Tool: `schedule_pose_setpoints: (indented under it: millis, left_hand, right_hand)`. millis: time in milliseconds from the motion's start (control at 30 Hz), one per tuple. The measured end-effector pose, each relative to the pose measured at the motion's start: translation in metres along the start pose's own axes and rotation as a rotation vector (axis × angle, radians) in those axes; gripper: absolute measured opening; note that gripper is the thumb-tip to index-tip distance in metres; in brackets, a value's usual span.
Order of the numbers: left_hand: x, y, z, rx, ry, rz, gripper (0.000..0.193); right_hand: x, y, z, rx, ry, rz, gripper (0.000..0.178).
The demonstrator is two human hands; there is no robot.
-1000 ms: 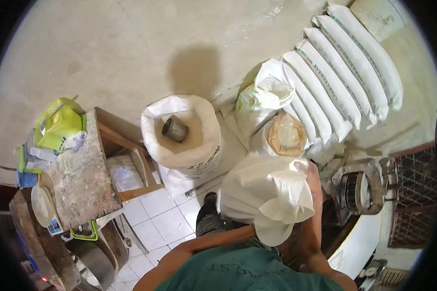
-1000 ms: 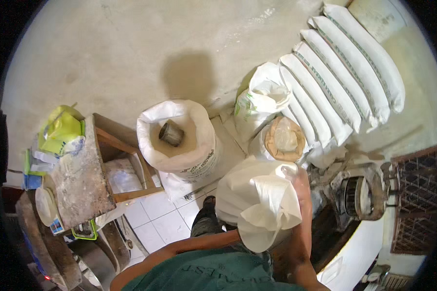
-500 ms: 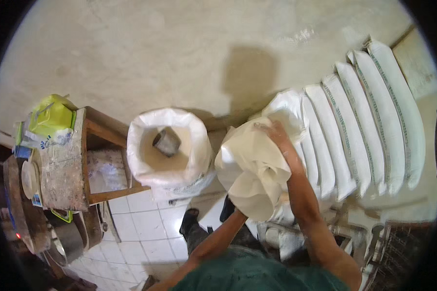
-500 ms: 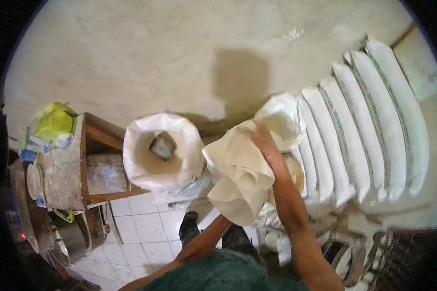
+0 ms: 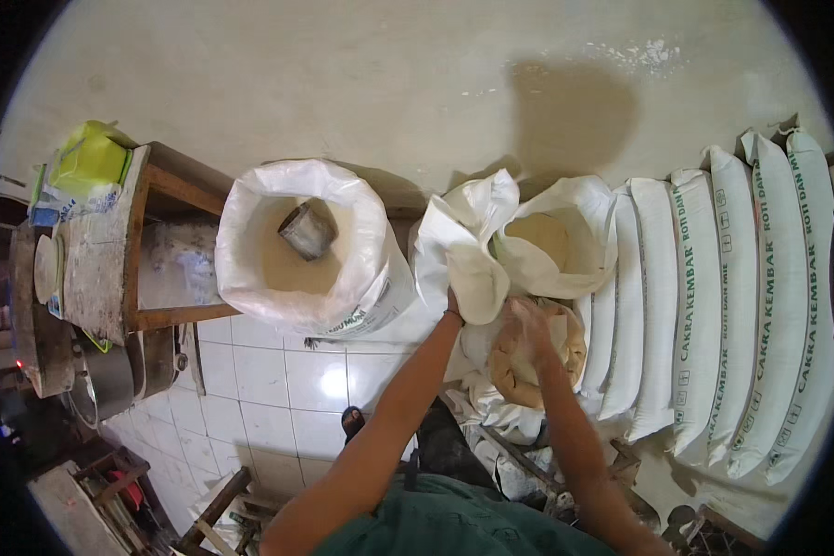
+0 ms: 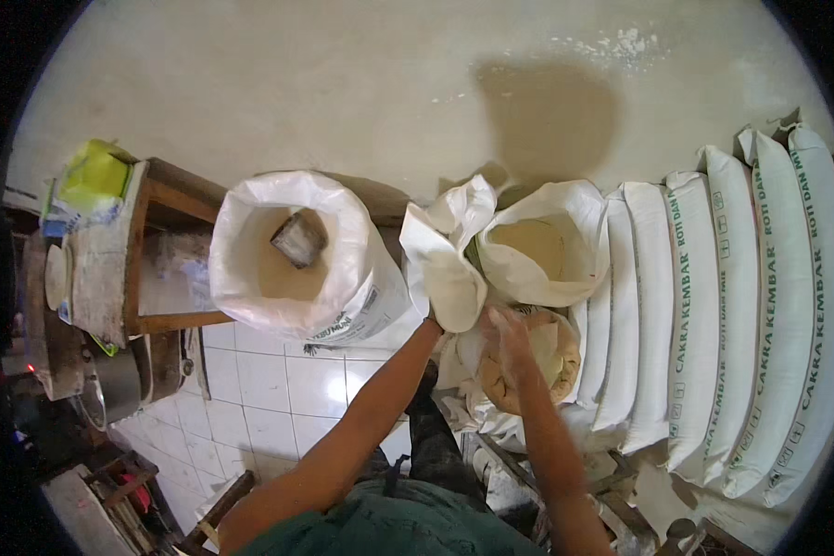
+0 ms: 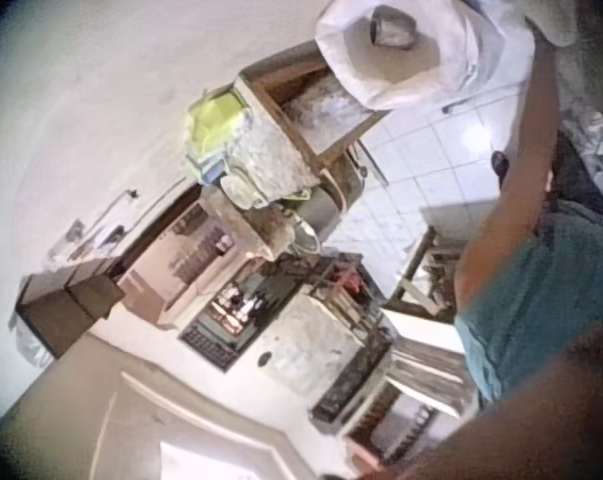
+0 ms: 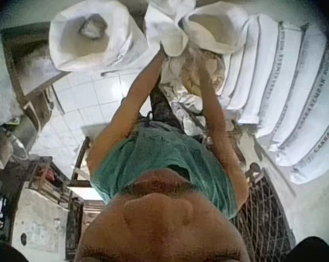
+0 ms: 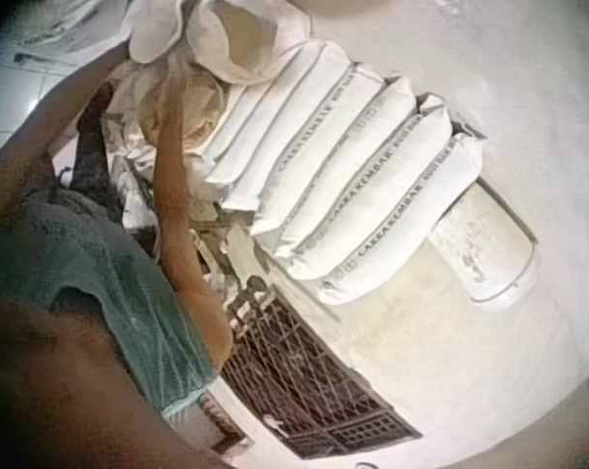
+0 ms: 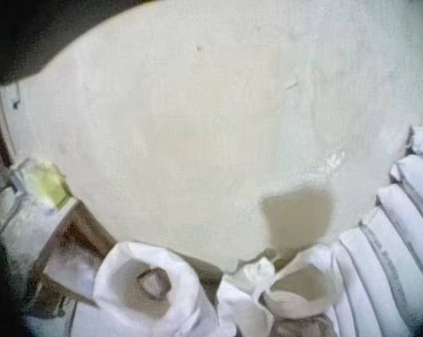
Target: The person measures and combines various powders including flour, salt, and other ingredients into a container using a spoon and a digital scale. The person then pours the mixed ingredients into a larger industrial dough mixer.
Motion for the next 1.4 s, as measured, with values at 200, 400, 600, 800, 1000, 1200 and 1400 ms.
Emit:
schedule_pose_setpoints:
  millis: [200, 400, 600, 800, 1000, 1200, 1400]
  left_hand:
    - [-0.066, -0.076, 0.072, 0.305, 0.295, -0.185, 0.067]
    - [-0.327, -0.299, 0.240, -0.770, 0.251, 0.213, 0.037]
    - [-0.535, -0.331, 0.389, -0.864, 0.979, 0.611, 0.034]
    - [-0.626, -0.315, 0.430, -0.504, 1.025, 0.764, 0.029]
    - [-0.631, -0.375, 0.480, -0.532, 1.070, 0.949, 0.033]
    - [-0.655, -0.415, 0.496, -0.806, 1.115, 1.035, 0.030]
    - [-0.734, -0.391, 0.497, -0.790, 1.354, 1.230, 0.028]
  right_hand:
    - [-0.122, 0.163, 0.141, 0.513, 0.372, 0.124, 0.035]
    - [-0.175, 0.280, 0.214, 0.749, 0.164, 0.150, 0.034]
    - [-0.071, 0.294, 0.139, 0.728, 0.128, 0.295, 0.030]
    - [0.166, 0.259, 0.114, 0.358, -0.126, 0.615, 0.035]
    - [0.327, 0.273, 0.149, 0.376, -0.377, 0.786, 0.033]
    - [0.447, 0.312, 0.158, 0.408, -0.539, 1.118, 0.037]
    - [0.630, 0.323, 0.202, 0.274, -0.884, 1.382, 0.041]
Point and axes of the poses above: each hand's wrist, its own z-axis away from the middle knuckle, its own x-axis out of the palm, y = z × x, the point moved 1 cm from there along -z, towards the middle knuckle, and after that the axes turned 11 degrees about y, right-handed, at the moved point
